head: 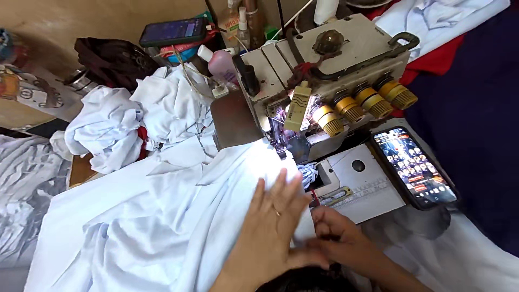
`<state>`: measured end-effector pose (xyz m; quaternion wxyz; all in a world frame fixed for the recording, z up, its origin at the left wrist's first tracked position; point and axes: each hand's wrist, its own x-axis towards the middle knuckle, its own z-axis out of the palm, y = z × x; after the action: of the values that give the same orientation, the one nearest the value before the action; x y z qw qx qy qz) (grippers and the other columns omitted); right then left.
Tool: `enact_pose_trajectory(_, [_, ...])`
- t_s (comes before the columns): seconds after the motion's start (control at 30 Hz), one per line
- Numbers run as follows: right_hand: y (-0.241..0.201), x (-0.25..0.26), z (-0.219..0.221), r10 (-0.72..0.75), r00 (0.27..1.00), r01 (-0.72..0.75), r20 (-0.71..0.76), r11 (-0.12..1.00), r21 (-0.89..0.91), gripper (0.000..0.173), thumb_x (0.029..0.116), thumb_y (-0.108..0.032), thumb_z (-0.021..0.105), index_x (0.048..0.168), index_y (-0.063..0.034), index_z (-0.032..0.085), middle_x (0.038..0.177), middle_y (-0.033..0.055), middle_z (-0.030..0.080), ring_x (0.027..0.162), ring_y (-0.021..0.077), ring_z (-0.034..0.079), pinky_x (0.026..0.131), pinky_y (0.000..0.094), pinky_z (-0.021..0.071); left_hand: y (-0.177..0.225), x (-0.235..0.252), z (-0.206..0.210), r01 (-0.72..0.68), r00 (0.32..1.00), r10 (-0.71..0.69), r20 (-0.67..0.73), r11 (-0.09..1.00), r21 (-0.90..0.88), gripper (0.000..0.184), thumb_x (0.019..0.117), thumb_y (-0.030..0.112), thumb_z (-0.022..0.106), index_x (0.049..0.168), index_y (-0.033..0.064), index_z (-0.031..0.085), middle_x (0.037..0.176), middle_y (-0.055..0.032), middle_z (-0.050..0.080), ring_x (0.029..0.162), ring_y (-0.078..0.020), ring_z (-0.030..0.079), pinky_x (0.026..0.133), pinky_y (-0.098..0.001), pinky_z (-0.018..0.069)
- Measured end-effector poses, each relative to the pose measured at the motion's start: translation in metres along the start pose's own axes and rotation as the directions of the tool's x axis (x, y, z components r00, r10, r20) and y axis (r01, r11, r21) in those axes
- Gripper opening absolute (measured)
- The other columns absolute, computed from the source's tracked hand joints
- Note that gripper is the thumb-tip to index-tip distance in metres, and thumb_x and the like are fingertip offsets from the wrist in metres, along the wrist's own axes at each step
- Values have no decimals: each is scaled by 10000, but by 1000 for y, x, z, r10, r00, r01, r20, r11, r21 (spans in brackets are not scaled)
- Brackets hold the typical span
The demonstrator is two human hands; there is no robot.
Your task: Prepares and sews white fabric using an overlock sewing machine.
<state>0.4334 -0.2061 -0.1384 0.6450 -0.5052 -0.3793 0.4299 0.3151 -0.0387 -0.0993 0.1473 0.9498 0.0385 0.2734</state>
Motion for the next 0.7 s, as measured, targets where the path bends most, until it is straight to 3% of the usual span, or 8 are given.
enact_pose_trajectory(0.03, [-3, 7, 3, -8, 999, 8, -54, 1000, 6, 267, 923, -147, 717, 1131, -157, 550, 797, -143, 698, 655, -79, 627, 579, 118, 524, -1, -7, 5, -56, 998, 55, 17, 998, 22, 693, 978, 726, 377, 1430, 208, 462, 1598, -27, 431, 1543, -156, 260, 1259, -453, 88])
enact_pose_trajectory(0.1, [-9, 24, 6, -44, 991, 44, -124, 999, -8, 265, 901, -115, 734, 1037, -172, 514, 740, -156, 660, 599, -80, 598, 535, 114, 503, -12, -12, 14, -117, 993, 121, -12, 981, 152, 573, 1056, 533, 418, 1522, 200, 384, 1625, -31, 392, 1550, -157, 232, 1251, -440, 61])
enact_pose_trajectory(0.17, [-14, 42, 4, -138, 980, 127, -144, 988, -85, 214, 912, -105, 724, 981, -152, 527, 742, -141, 644, 600, -77, 593, 541, 116, 508, -24, -3, 12, -131, 984, 149, -98, 976, 175, 320, 1085, 260, 433, 1380, 162, 508, 1462, -53, 575, 1449, -185, 426, 1219, -422, 207])
enact_pose_trajectory(0.27, [-18, 67, -3, -322, 935, 272, -152, 921, -280, 72, 939, -67, 669, 991, -33, 634, 816, -62, 691, 665, -57, 612, 600, 123, 524, -35, 21, -11, -164, 983, 161, -84, 986, -36, 213, 1050, 121, 457, 1035, 75, 664, 1135, -114, 736, 1199, -249, 662, 1075, -382, 487])
enact_pose_trajectory(0.33, [-18, 78, -7, -412, 898, 325, -154, 858, -398, 157, 977, -100, 633, 1058, 19, 694, 826, -17, 709, 693, -38, 631, 629, 133, 537, -44, 34, -24, -132, 991, 133, 12, 988, -80, 253, 1019, 113, 466, 1003, 60, 713, 1107, -119, 751, 1137, -246, 697, 966, -366, 554])
enact_pose_trajectory(0.53, [-12, 76, 1, -434, 896, 325, -97, 787, -525, 307, 1030, -138, 565, 1272, 21, 669, 814, 63, 719, 649, 63, 651, 620, 231, 568, -86, 62, -36, -47, 995, 51, 81, 998, -48, 316, 920, 221, 508, 1042, 72, 759, 1167, -107, 729, 1174, -257, 667, 983, -466, 536])
enact_pose_trajectory(0.63, [-11, 67, 5, -438, 896, 349, -73, 796, -494, 332, 1036, -149, 562, 1305, 32, 631, 755, 75, 685, 624, 90, 628, 608, 248, 551, -86, 70, -42, 96, 991, -93, 98, 995, -35, 444, 1009, 445, 492, 1060, 86, 748, 1024, -82, 726, 1012, -242, 657, 891, -504, 501])
enact_pose_trajectory(0.7, [-9, 64, 8, -485, 873, 411, -48, 785, -463, 315, 1038, -144, 562, 1273, 54, 629, 766, 92, 679, 635, 87, 623, 620, 226, 542, -81, 69, -45, 207, 974, -209, 86, 978, 38, 426, 1040, 382, 466, 1121, 40, 707, 947, -138, 685, 833, -274, 645, 743, -519, 512])
